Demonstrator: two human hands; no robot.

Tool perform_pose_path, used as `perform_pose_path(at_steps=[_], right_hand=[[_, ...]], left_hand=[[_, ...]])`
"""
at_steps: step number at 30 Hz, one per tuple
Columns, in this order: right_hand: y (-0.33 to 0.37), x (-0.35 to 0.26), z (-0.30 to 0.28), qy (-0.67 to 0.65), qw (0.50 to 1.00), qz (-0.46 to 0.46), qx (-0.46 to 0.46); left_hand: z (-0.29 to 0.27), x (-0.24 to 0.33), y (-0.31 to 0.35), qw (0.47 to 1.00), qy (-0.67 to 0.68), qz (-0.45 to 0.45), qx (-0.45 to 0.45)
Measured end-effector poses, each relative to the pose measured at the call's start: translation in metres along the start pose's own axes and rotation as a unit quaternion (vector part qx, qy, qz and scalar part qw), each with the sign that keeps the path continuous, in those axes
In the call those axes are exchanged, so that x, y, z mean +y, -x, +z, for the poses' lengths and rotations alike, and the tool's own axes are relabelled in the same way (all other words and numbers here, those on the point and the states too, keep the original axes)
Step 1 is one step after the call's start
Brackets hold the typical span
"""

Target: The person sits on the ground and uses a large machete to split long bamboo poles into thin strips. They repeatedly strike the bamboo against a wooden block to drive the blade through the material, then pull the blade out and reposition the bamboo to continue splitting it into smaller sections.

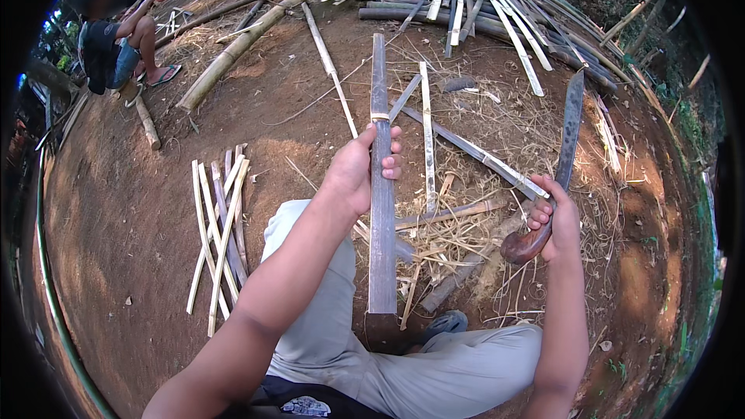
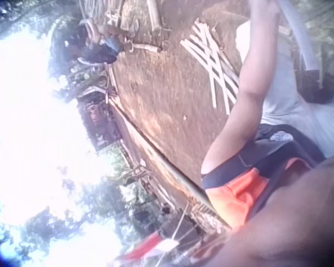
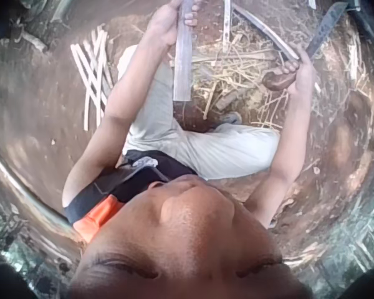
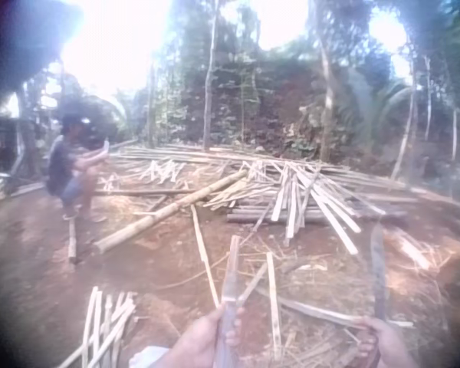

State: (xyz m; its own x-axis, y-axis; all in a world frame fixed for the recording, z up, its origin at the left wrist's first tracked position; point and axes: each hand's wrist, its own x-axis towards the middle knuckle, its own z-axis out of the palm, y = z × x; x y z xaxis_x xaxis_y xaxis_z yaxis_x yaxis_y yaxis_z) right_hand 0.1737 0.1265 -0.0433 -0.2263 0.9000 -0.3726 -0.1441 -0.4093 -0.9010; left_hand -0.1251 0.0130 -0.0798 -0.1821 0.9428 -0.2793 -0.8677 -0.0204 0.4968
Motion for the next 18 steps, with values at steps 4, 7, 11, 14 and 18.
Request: perform_pose_path(at_steps=[4, 7, 11, 14, 18], right_hand=[[0.002, -0.001, 0.01, 0.012, 1.0, 0.011, 0.001], [0.001, 0.0, 0.011, 0.02, 1.0, 0.01, -0.008], [0.002, 0.001, 0.013, 0.039, 0.999, -0.001, -0.013], [0.0, 0.004, 0.012, 0.048, 0.999, 0.003, -0.013], [0.003, 0.005, 0.017, 0.096, 0.995, -0.012, -0.005]], left_hand=[[-0.002, 0.01, 0.003, 0.998, 0.051, 0.002, 0.031], [-0.009, 0.014, -0.001, 0.995, 0.098, -0.026, 0.009], [-0.013, 0.013, -0.003, 0.992, 0.113, -0.049, -0.014], [-0.013, 0.011, -0.006, 0.993, 0.107, -0.038, -0.01], [-0.007, 0.008, -0.004, 0.998, 0.053, -0.014, -0.003]])
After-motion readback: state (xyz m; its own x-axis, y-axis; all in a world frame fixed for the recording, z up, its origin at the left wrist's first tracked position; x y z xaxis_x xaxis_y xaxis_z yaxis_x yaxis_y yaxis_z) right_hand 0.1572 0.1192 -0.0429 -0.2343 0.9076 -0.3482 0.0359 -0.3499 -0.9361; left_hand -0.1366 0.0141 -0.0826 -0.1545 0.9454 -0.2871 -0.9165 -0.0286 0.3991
